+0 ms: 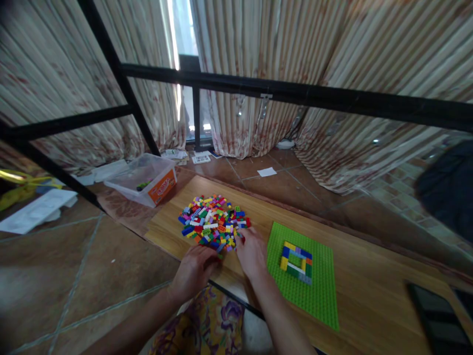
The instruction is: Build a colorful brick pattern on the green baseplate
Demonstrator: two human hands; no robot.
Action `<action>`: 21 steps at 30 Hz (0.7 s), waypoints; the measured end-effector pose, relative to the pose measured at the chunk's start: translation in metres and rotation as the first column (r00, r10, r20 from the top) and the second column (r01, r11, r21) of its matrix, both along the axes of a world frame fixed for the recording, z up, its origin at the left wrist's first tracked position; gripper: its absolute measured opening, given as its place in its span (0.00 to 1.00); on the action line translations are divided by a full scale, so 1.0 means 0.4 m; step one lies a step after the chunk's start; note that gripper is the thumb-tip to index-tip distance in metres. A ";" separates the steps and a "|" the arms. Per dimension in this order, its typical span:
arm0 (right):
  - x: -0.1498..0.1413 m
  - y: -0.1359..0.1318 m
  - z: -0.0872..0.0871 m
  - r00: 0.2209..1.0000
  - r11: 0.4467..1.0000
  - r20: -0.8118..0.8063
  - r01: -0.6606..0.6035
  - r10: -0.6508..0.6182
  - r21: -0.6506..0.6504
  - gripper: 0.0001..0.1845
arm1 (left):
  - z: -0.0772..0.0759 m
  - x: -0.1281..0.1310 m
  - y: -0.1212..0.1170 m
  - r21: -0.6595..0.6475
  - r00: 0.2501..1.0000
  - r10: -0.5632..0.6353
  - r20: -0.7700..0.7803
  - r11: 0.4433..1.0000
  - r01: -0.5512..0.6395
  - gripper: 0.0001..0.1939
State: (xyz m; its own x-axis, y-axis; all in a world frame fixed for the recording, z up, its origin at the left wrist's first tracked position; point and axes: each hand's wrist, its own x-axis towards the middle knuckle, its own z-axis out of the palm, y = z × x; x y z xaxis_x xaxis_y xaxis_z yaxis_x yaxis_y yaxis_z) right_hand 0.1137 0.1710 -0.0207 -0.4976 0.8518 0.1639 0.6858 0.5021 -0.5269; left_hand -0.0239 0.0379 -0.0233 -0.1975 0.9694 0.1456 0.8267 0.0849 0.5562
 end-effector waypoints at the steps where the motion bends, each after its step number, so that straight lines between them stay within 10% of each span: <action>1: -0.009 0.003 -0.003 1.000 1.000 0.031 -0.002 0.002 0.014 0.12 | -0.003 -0.001 0.002 0.004 1.000 -0.001 -0.004 1.000 0.001 0.03; 21: -0.040 0.031 0.001 0.976 0.997 0.213 0.031 -0.045 0.069 0.09 | -0.027 -0.043 0.006 0.100 0.991 -0.022 0.133 0.995 0.008 0.06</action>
